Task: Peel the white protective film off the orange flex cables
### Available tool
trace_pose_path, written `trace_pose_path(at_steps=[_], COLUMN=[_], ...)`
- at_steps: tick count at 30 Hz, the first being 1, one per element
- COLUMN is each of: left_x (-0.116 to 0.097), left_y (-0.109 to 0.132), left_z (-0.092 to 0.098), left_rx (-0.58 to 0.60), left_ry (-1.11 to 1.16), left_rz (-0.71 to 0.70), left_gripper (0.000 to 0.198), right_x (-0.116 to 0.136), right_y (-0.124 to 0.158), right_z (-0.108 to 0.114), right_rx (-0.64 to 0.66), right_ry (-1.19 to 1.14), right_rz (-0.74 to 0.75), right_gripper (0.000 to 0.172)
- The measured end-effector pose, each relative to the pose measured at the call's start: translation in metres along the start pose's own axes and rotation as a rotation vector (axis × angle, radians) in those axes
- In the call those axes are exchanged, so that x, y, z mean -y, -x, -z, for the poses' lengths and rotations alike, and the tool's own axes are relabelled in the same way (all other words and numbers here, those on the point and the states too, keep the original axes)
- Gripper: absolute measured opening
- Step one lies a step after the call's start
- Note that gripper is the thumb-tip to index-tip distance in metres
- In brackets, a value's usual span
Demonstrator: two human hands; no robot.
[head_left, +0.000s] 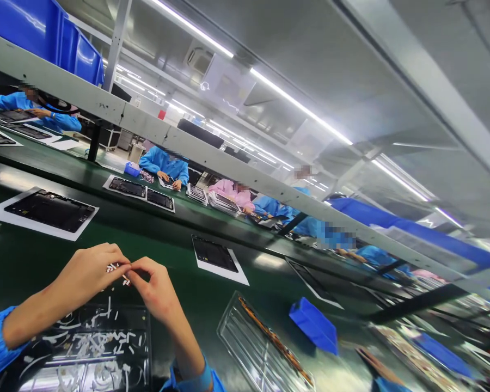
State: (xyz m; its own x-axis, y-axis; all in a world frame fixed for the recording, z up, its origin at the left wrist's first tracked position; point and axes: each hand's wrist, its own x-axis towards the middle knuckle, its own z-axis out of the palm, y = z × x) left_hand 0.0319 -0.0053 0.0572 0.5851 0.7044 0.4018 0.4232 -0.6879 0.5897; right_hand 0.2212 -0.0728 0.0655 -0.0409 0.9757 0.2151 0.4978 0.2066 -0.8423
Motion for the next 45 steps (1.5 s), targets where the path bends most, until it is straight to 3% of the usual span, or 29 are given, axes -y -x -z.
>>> trace_pose_path(at_steps=[10,18,27,38,42,45], left_x=[0.002,-0.007,0.000,-0.007,0.000,0.013], left_y=[-0.009,-0.010,-0.010,-0.006,-0.010,-0.017], left_z=[0.011,0.016,0.015,0.006,0.006,0.017], left_rx=[0.164,0.112,0.164,0.118,0.079,0.001], left_ry=[0.228,0.179,0.164,-0.102,-0.183,-0.185], left_rz=[0.136,0.141,0.077,-0.006,0.059,0.152], left_gripper=[0.029,0.025,0.025,0.014,0.010,0.010], right_x=[0.007,0.011,0.006,0.012,0.009,0.003], right_y=[-0.001,-0.001,-0.002,-0.002,-0.002,-0.006], right_z=[0.003,0.006,0.004,0.004,0.006,0.010], right_rx=[0.029,0.072,0.082,0.115,0.120,0.144], right_ry=[0.004,0.045,0.078,0.074,0.132,0.176], right_rz=[0.052,0.088,0.086,0.085,0.045,0.004], right_gripper=[0.012,0.017,0.015,0.014,0.018,0.025])
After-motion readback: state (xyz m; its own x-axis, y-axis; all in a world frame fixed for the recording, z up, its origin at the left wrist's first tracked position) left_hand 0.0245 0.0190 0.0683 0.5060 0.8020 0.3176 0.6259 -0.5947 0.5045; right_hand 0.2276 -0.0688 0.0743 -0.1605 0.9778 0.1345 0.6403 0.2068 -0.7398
